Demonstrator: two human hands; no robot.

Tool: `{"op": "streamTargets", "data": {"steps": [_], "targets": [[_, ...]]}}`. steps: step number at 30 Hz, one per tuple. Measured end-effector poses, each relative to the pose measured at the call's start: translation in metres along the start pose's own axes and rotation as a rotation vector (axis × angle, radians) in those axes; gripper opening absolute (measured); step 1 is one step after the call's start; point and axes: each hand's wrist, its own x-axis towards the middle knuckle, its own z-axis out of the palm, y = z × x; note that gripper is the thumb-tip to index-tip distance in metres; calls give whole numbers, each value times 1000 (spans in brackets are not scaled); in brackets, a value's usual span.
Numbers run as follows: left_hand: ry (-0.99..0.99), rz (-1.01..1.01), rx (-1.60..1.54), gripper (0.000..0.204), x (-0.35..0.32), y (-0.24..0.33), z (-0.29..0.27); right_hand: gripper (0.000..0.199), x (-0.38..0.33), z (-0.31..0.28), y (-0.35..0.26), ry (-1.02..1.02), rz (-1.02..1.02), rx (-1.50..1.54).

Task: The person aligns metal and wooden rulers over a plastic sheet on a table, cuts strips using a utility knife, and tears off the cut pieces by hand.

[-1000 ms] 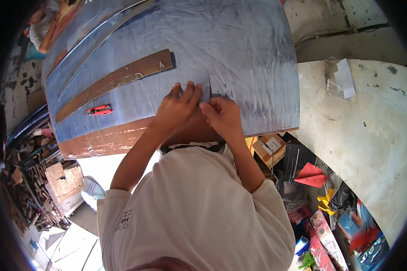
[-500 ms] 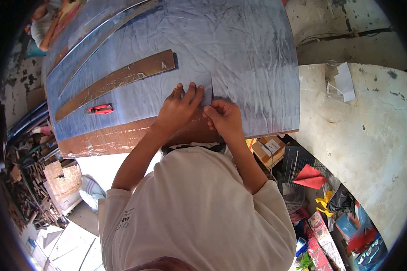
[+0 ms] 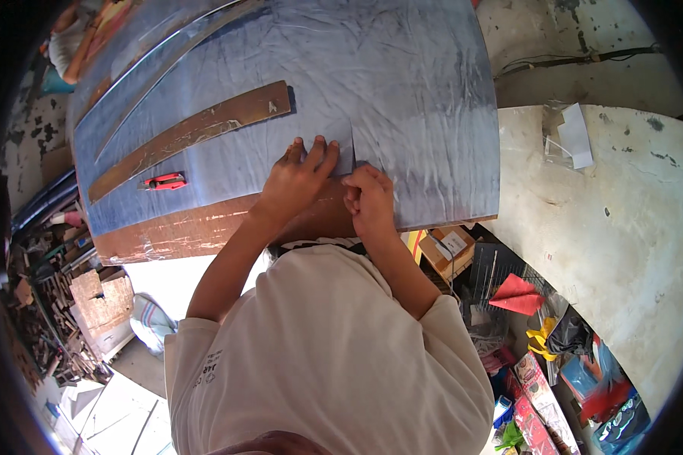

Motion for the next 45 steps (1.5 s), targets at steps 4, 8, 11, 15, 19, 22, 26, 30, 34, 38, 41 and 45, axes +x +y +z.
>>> {"op": "streamTargets", "data": {"steps": [4,8,11,15,19,22,26,30,34,38,41,45], "targets": [[7,10,18,55,-1,0,3,11,-8,-6,-19,67,-107,75],[-4,8,6,55,1,1,-4,22,-6,-29,-66,226,-399,55],[2,5,11,54,0,1,-3,25,-1,-55,-88,137,-593,50],[16,1,33,54,0,2,2,18,8,-61,-84,608,-1014,-436],[14,0,42,53,0,2,3,29,3,-45,-55,-11,-153,-449],[30,-18,15,53,0,2,6,30,-4,-22,-27,-65,-102,-540],[42,-23,22,52,-2,2,8,30,-7,-14,-18,-55,-23,-422],[34,-29,30,52,-2,3,7,27,-7,-17,-16,-85,-13,-417],[28,-27,29,52,-1,3,7,23,-8,-15,-17,-103,-21,-511],[69,-24,-4,43,0,3,4,21,-6,-10,-13,-106,-18,-511],[68,-23,-6,43,-2,3,5,13,-9,0,-10,-41,-24,-458],[21,-45,-10,54,-3,4,8,12,-5,5,-7,35,13,-288]]}}
